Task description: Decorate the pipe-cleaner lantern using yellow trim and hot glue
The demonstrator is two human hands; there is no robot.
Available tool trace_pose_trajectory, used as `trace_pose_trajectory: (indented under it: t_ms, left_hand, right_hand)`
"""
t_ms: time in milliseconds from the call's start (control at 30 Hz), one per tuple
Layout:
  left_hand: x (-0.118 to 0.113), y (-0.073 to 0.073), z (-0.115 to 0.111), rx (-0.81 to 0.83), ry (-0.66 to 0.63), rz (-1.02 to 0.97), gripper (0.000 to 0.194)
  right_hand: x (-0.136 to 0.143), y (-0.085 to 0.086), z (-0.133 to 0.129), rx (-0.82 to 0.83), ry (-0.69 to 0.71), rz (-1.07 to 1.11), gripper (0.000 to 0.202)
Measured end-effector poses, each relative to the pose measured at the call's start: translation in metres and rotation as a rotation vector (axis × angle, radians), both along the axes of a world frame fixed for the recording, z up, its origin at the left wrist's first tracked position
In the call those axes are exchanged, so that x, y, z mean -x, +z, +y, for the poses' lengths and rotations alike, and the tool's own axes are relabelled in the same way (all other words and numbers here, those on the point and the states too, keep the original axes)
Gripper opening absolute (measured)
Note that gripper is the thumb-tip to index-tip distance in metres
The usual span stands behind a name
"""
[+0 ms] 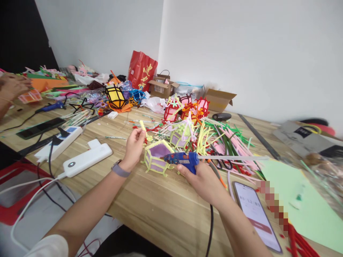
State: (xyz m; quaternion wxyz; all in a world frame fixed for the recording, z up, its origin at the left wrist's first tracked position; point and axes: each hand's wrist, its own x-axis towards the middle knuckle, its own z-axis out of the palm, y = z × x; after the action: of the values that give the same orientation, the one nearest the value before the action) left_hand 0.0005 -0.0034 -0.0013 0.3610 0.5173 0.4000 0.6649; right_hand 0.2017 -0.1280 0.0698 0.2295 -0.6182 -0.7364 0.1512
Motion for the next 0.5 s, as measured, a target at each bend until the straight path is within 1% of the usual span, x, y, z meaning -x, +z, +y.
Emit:
trace_pose_trajectory:
  t_ms: [233,500]
  left_hand:
    - [-0.0002,-0.0016,0.0018,-0.011,-0.009,-0.007,0.019]
    - [0.0005,-0.0013,0.0005,-0.006,-0.005,-0.001,0.020]
  right_hand:
    - [-0.0005,-0.0009,0.0003,-0.002,0.017,0.033,0.033]
    - [0.0034,0.0023,-0.0032,-0.041,0.008,-0.022,0.036]
